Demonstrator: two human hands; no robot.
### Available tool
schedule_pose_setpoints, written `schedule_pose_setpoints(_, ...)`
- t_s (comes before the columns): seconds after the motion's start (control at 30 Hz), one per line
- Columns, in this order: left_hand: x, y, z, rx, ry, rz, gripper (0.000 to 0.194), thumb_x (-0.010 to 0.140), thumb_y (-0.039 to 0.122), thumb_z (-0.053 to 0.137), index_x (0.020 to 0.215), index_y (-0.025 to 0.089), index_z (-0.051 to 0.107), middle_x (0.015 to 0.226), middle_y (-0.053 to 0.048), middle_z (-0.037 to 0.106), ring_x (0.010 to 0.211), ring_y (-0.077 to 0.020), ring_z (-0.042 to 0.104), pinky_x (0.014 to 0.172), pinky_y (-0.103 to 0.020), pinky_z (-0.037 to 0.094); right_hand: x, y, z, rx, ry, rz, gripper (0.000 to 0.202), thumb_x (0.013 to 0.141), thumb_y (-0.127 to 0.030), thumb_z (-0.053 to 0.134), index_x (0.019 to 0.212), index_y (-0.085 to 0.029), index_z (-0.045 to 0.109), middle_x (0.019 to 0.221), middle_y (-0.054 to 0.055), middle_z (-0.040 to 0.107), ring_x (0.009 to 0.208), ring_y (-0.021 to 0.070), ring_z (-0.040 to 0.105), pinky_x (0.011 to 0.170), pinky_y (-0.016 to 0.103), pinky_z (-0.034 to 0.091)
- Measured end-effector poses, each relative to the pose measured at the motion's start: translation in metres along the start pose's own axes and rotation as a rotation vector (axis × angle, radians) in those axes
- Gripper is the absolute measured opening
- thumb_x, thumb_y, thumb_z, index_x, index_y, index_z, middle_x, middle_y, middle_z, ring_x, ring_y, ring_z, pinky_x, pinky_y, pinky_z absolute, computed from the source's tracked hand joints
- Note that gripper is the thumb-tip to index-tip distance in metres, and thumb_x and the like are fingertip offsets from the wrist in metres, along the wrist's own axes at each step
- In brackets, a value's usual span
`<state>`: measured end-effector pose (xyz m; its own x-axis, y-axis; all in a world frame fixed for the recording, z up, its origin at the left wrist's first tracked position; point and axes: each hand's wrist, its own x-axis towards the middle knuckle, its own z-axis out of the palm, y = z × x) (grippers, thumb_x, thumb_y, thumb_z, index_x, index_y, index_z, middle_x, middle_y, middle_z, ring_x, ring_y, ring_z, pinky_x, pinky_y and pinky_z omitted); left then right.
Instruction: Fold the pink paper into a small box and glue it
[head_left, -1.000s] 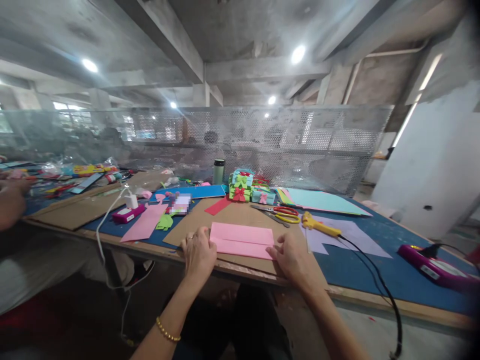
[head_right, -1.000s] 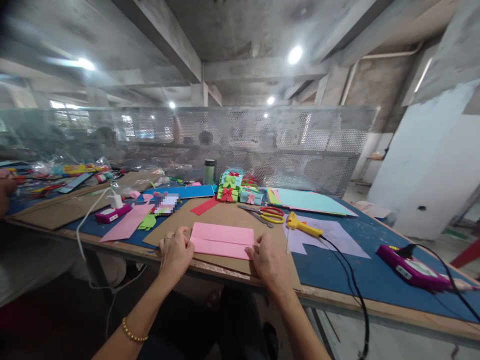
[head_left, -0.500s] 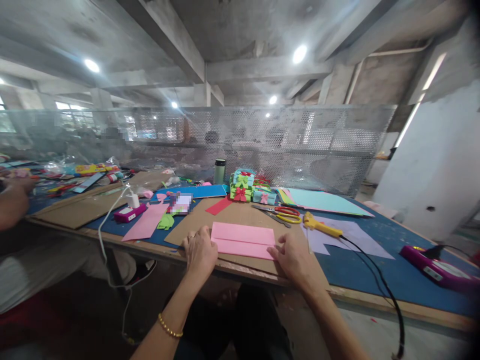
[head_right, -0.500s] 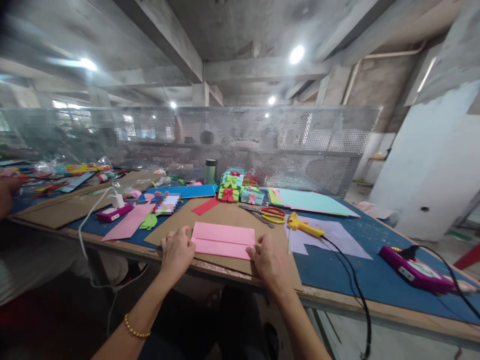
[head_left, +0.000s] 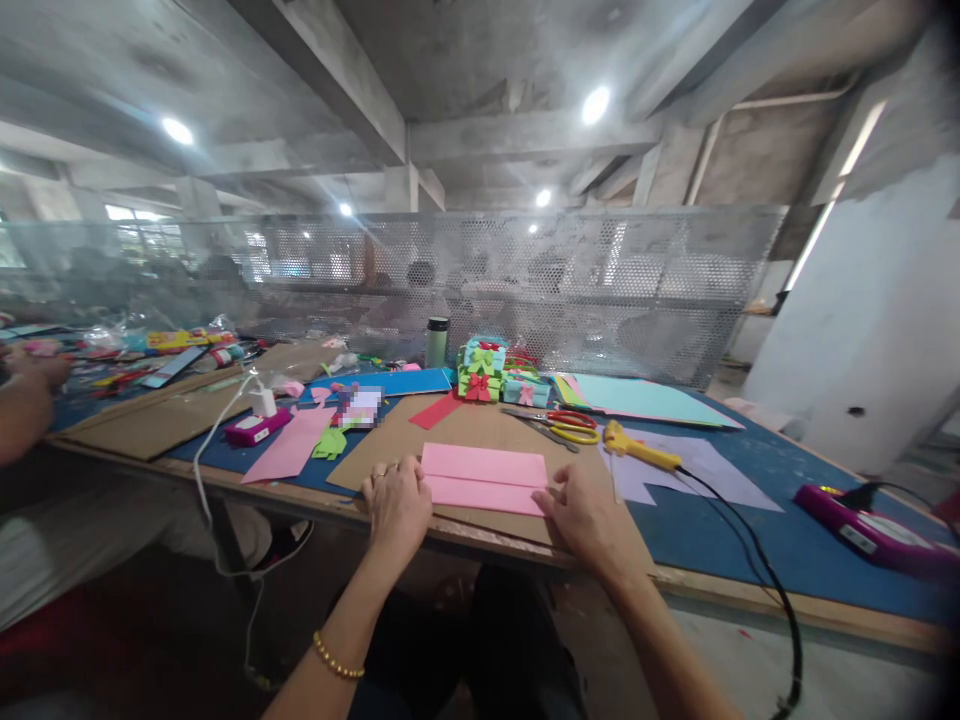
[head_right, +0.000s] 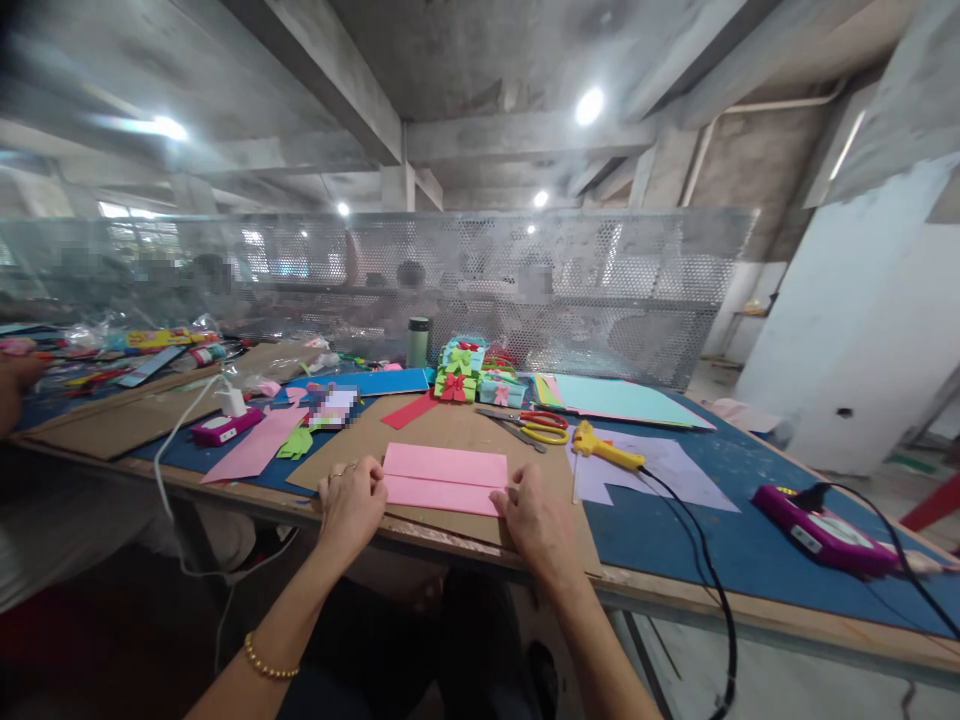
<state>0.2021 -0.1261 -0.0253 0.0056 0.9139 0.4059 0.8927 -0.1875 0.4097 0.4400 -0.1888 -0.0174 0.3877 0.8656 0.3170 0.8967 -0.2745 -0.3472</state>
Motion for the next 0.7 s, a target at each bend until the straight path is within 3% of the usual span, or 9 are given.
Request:
schedule_pose_setpoints(0.23,-0.002,-0.001,0.004,0.077,0.016,0.051,0.025,0.087,0.014,0.047,0.088,0.025,0.069,0.093,-0.008,0.066,0.104,-0.0302,0.051,0.083,-0.041,0.032,-0.003,-0.004,-0.005,0.035,-0.035,0.009,0.025,0.09,-0.037,0.054,0.107,-0.019,0.049,0.086,0.006,0.068,0.082,0.0239,0.065,0.061,0.028,0.033)
schedule_pose_setpoints(0.4,-0.006,0.0,-0.001,0.205,0.073,0.213,0.029,0.089,0.015,0.044,0.091,0.023,0.072,0.097,-0.011,0.063,0.098,-0.0277,0.052,0.086,-0.043,0.031,-0.004,-0.007,-0.007,0.017,-0.035,0.015,0.024,0.089,-0.036,0.057,0.105,-0.019,0.051,0.085,0.005,0.068,0.083,0.0241,0.065,0.062,0.028,0.033)
schedule_pose_setpoints(0.53,-0.01,0.009,-0.009,0.264,0.068,0.325,0.032,0.091,0.032,0.046,0.083,0.017,0.073,0.098,-0.014,0.064,0.101,-0.0295,0.051,0.088,-0.046,0.032,-0.004,-0.005,-0.004,0.006,-0.034,0.019,0.024,0.089,-0.036,0.056,0.106,-0.02,0.051,0.083,0.004,0.068,0.079,0.0235,0.065,0.06,0.028,0.032)
schedule_pose_setpoints(0.6,-0.011,0.015,-0.01,0.284,0.058,0.349,0.041,0.092,0.043,0.046,0.087,0.014,0.074,0.099,-0.017,0.064,0.104,-0.0316,0.051,0.089,-0.047,0.032,-0.004,-0.006,-0.005,0.001,-0.04,0.028,0.025,0.09,-0.036,0.056,0.107,-0.02,0.051,0.084,0.005,0.069,0.079,0.0237,0.065,0.059,0.028,0.032)
schedule_pose_setpoints(0.7,-0.012,0.021,-0.008,0.305,0.04,0.34,0.044,0.092,0.046,0.046,0.095,0.011,0.073,0.101,-0.019,0.065,0.105,-0.0323,0.051,0.09,-0.046,0.032,-0.007,-0.008,-0.009,0.002,-0.05,0.031,0.025,0.09,-0.037,0.057,0.107,-0.02,0.051,0.087,0.006,0.069,0.082,0.0239,0.066,0.06,0.027,0.032)
